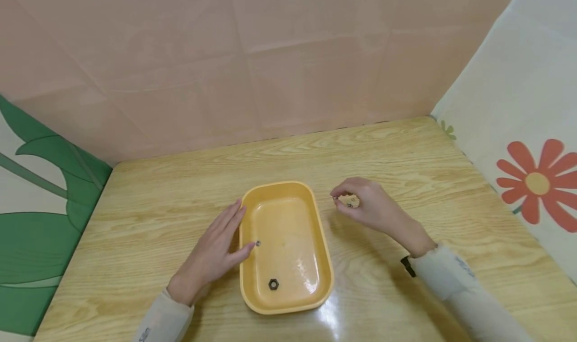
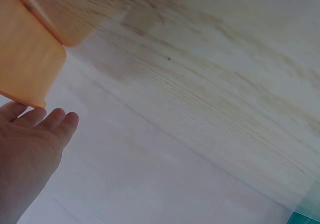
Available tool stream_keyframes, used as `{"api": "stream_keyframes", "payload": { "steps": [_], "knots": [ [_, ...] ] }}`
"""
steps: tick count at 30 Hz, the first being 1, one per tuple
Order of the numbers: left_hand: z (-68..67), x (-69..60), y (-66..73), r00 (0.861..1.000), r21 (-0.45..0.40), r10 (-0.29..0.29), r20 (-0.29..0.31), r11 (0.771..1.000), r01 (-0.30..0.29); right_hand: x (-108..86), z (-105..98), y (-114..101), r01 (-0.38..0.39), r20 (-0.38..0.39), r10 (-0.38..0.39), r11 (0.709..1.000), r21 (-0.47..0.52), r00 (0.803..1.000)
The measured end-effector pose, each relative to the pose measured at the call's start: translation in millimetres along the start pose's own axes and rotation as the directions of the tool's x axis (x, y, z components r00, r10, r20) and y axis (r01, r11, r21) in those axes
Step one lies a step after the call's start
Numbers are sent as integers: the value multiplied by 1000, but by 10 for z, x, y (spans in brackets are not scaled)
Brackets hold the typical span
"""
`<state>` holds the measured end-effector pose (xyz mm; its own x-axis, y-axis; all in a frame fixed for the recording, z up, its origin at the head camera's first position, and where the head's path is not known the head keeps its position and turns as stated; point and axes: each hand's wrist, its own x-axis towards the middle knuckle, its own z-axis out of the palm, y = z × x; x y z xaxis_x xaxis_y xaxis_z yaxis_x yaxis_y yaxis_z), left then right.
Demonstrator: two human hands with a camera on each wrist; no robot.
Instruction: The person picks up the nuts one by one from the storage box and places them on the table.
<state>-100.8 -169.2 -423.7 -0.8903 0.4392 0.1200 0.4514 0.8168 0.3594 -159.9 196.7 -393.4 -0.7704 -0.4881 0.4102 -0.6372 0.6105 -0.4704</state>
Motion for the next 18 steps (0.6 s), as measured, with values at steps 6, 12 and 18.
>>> {"api": "stream_keyframes", "payload": {
  "steps": [6,12,18],
  "knots": [
    [1,1,3,1000,2,5,-4,1000,-5,-45,-38,99,-55,17,55,999,-1,998],
    [3,4,2,1000,-2,-6,10,1000,6,-79,-77,171,-102,40,102,995,-13,994],
    [4,6,5,1000,-5,-8,12,1000,8,-104,-107,255,-108,56,112,992,-67,992]
  ]
}}
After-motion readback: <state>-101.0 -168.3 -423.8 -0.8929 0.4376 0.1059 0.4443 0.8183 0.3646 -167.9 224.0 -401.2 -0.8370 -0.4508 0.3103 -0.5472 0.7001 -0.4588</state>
